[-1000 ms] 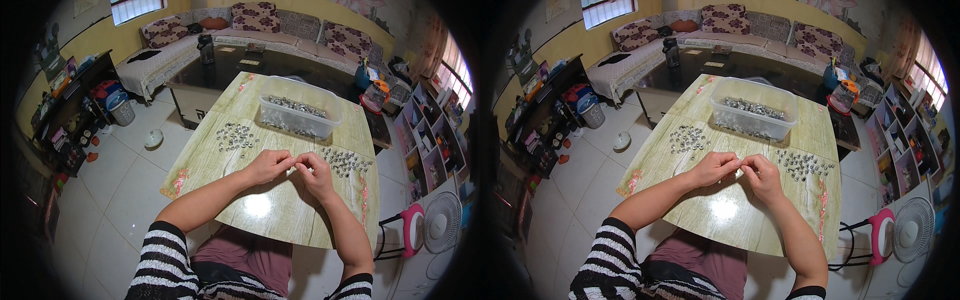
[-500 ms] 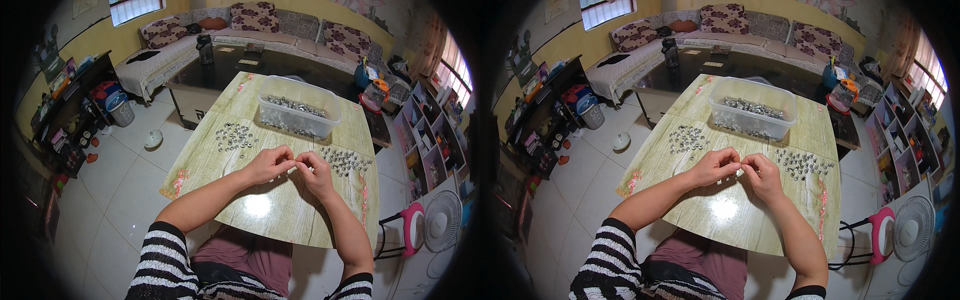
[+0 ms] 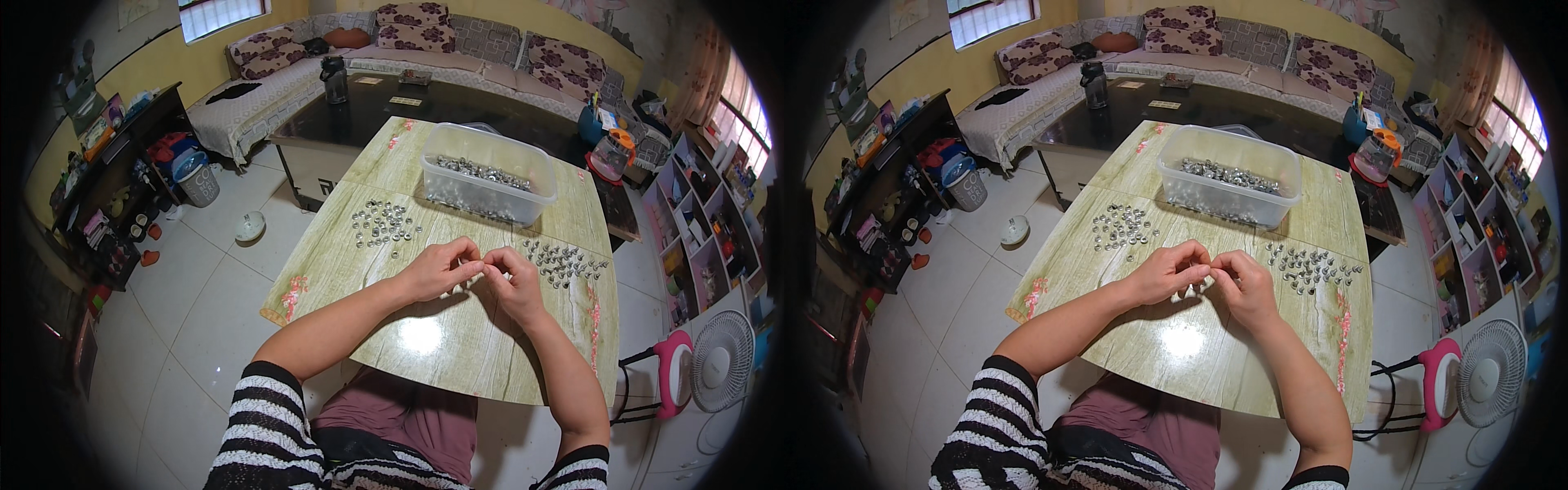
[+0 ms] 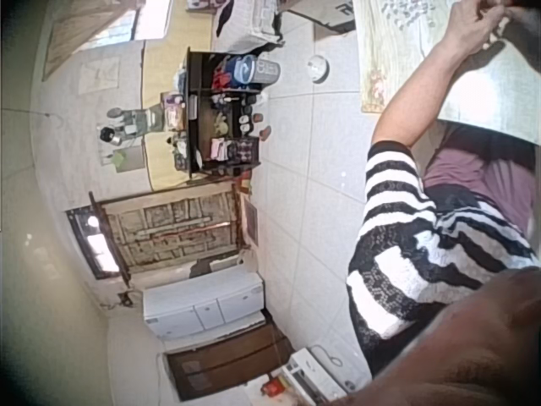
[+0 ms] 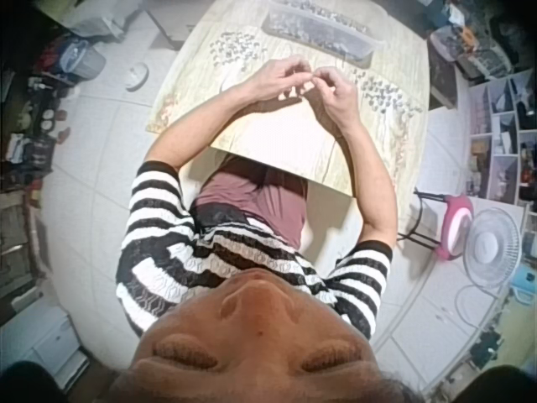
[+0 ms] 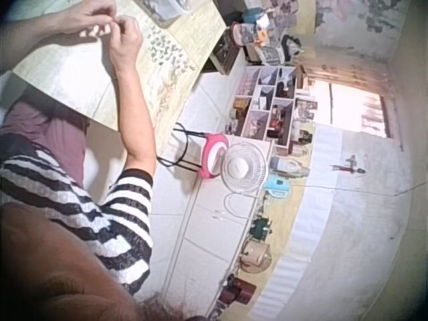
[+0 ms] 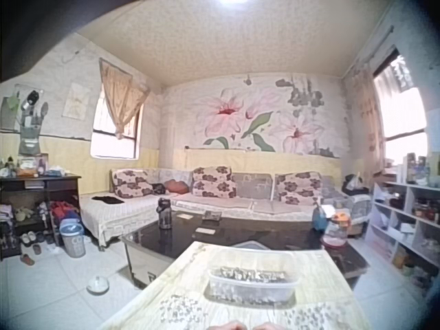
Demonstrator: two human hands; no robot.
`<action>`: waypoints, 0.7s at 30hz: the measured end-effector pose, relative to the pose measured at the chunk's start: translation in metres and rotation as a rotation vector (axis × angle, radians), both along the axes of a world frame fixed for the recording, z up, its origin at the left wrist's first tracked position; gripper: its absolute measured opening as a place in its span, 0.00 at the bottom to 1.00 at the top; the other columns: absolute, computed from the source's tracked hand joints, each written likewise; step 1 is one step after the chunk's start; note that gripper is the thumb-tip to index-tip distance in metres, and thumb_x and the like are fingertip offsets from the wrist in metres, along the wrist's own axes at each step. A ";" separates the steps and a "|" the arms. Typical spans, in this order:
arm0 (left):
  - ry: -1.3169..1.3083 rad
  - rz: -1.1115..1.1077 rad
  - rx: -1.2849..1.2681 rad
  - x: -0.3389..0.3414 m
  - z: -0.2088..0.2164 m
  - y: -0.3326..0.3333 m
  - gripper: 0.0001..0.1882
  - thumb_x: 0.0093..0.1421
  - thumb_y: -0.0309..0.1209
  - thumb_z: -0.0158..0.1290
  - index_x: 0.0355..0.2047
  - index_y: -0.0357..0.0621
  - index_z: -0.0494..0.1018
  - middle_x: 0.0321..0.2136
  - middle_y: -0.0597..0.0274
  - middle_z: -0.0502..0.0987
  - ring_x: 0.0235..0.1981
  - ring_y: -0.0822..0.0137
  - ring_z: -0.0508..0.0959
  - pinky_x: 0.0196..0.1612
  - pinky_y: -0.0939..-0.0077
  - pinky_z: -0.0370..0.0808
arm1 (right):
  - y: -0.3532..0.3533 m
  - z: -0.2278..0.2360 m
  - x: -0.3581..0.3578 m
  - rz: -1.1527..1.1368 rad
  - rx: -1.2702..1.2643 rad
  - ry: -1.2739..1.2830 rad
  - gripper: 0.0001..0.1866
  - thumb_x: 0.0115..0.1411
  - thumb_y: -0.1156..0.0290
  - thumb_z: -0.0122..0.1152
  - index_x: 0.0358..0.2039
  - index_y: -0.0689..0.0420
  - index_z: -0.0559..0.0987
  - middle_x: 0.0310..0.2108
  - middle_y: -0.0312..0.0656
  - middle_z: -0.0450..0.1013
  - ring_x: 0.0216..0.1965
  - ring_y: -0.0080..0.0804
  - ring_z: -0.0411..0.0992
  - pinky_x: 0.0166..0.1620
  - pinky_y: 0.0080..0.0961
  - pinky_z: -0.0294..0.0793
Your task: The person threads small beads onto metal components by hand, repeatedly picking beads from a plastic container and securing them onto the metal pieces at a table.
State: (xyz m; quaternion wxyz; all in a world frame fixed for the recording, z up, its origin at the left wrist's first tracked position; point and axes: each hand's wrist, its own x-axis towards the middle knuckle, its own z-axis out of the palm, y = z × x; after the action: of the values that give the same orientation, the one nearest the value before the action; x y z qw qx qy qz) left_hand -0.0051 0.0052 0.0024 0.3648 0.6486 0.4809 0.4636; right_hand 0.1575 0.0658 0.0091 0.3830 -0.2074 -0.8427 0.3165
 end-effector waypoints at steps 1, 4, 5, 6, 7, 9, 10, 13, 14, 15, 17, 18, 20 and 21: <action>-0.023 0.006 0.022 0.001 0.001 -0.001 0.12 0.59 0.36 0.43 0.27 0.40 0.66 0.16 0.67 0.68 0.16 0.79 0.66 0.20 0.85 0.64 | 0.000 0.000 0.000 -0.015 -0.016 0.000 0.04 0.49 0.77 0.55 0.26 0.62 0.71 0.24 0.41 0.68 0.25 0.29 0.69 0.28 0.20 0.68; 0.015 0.012 0.024 -0.002 0.000 0.001 0.12 0.59 0.37 0.41 0.27 0.40 0.66 0.17 0.67 0.68 0.17 0.79 0.66 0.20 0.85 0.64 | -0.002 0.003 0.000 0.008 -0.032 0.006 0.04 0.49 0.77 0.55 0.26 0.62 0.71 0.24 0.42 0.68 0.25 0.29 0.69 0.29 0.20 0.68; 0.076 0.013 0.004 -0.003 0.000 0.001 0.13 0.59 0.37 0.41 0.27 0.40 0.66 0.17 0.67 0.68 0.17 0.80 0.66 0.20 0.85 0.64 | -0.003 0.002 -0.001 0.006 -0.034 0.006 0.04 0.49 0.77 0.55 0.26 0.62 0.71 0.24 0.42 0.68 0.25 0.29 0.69 0.29 0.20 0.68; 0.075 0.008 0.004 -0.003 -0.001 0.001 0.13 0.59 0.37 0.41 0.27 0.40 0.66 0.17 0.67 0.68 0.17 0.80 0.66 0.20 0.85 0.64 | -0.002 0.000 -0.002 0.016 -0.032 0.022 0.04 0.49 0.77 0.55 0.26 0.62 0.71 0.24 0.42 0.68 0.25 0.29 0.69 0.29 0.20 0.68; 0.029 0.018 -0.020 -0.003 -0.001 0.000 0.12 0.59 0.37 0.40 0.28 0.41 0.66 0.17 0.67 0.69 0.17 0.80 0.66 0.20 0.85 0.64 | -0.001 -0.001 -0.002 0.025 -0.030 0.038 0.04 0.49 0.77 0.55 0.26 0.62 0.71 0.23 0.42 0.68 0.25 0.29 0.69 0.29 0.20 0.68; -0.071 0.053 -0.089 0.000 0.001 0.000 0.12 0.59 0.36 0.41 0.28 0.40 0.66 0.18 0.68 0.68 0.17 0.80 0.66 0.20 0.86 0.64 | -0.001 0.001 -0.001 0.006 -0.042 0.023 0.04 0.49 0.77 0.55 0.26 0.62 0.71 0.23 0.42 0.68 0.25 0.29 0.69 0.29 0.20 0.68; -0.072 0.046 -0.090 0.002 0.004 -0.001 0.12 0.59 0.36 0.41 0.28 0.40 0.66 0.18 0.68 0.68 0.17 0.80 0.66 0.20 0.86 0.64 | 0.000 0.002 0.000 -0.007 -0.054 0.008 0.04 0.49 0.77 0.55 0.26 0.62 0.71 0.23 0.41 0.68 0.24 0.29 0.68 0.29 0.20 0.68; -0.097 -0.025 -0.058 0.001 0.002 -0.002 0.12 0.58 0.36 0.43 0.26 0.40 0.65 0.17 0.68 0.68 0.17 0.81 0.66 0.20 0.86 0.63 | 0.001 -0.001 0.000 0.011 -0.024 0.037 0.04 0.49 0.77 0.55 0.26 0.62 0.71 0.23 0.41 0.68 0.24 0.29 0.68 0.28 0.20 0.68; -0.097 -0.028 -0.059 -0.001 -0.001 0.000 0.12 0.58 0.36 0.43 0.26 0.40 0.65 0.17 0.68 0.68 0.17 0.81 0.66 0.20 0.86 0.63 | 0.001 0.000 -0.001 0.008 -0.025 0.037 0.04 0.49 0.77 0.55 0.26 0.62 0.71 0.23 0.41 0.68 0.24 0.29 0.68 0.28 0.20 0.68; -0.020 -0.025 -0.047 -0.003 -0.002 0.002 0.12 0.59 0.36 0.42 0.26 0.40 0.66 0.17 0.69 0.67 0.17 0.81 0.65 0.20 0.86 0.63 | 0.000 0.000 0.000 0.009 -0.021 0.034 0.04 0.49 0.77 0.55 0.26 0.62 0.71 0.23 0.41 0.68 0.24 0.29 0.68 0.28 0.20 0.68; 0.053 -0.023 -0.048 -0.004 -0.003 0.003 0.13 0.60 0.37 0.40 0.26 0.40 0.66 0.16 0.69 0.67 0.17 0.81 0.65 0.20 0.87 0.63 | 0.000 0.001 0.000 0.007 -0.018 0.030 0.04 0.48 0.77 0.55 0.26 0.62 0.71 0.23 0.41 0.68 0.24 0.29 0.68 0.28 0.20 0.68; 0.052 -0.026 -0.048 -0.004 -0.004 0.003 0.13 0.60 0.37 0.40 0.26 0.40 0.66 0.16 0.69 0.67 0.17 0.81 0.65 0.20 0.87 0.63 | 0.001 0.000 -0.001 0.018 -0.023 0.038 0.04 0.48 0.77 0.55 0.26 0.62 0.71 0.23 0.42 0.69 0.24 0.29 0.68 0.28 0.20 0.68; -0.034 0.048 -0.070 -0.003 -0.004 0.003 0.14 0.60 0.38 0.39 0.27 0.41 0.66 0.17 0.69 0.67 0.17 0.81 0.65 0.20 0.87 0.63 | 0.001 -0.001 -0.001 0.026 -0.028 0.047 0.04 0.48 0.77 0.55 0.27 0.62 0.71 0.24 0.42 0.69 0.24 0.29 0.68 0.27 0.20 0.67; -0.104 0.037 -0.090 -0.001 0.001 0.001 0.13 0.60 0.38 0.39 0.28 0.41 0.66 0.17 0.70 0.67 0.17 0.81 0.65 0.20 0.88 0.63 | 0.002 -0.001 0.000 0.016 -0.025 0.040 0.04 0.48 0.77 0.55 0.26 0.62 0.71 0.24 0.42 0.69 0.24 0.29 0.68 0.27 0.20 0.67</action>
State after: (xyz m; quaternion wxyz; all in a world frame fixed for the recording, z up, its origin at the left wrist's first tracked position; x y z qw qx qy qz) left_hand -0.0056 0.0062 0.0033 0.4093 0.5976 0.4936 0.4814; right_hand 0.1571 0.0674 0.0083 0.3945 -0.1991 -0.8325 0.3341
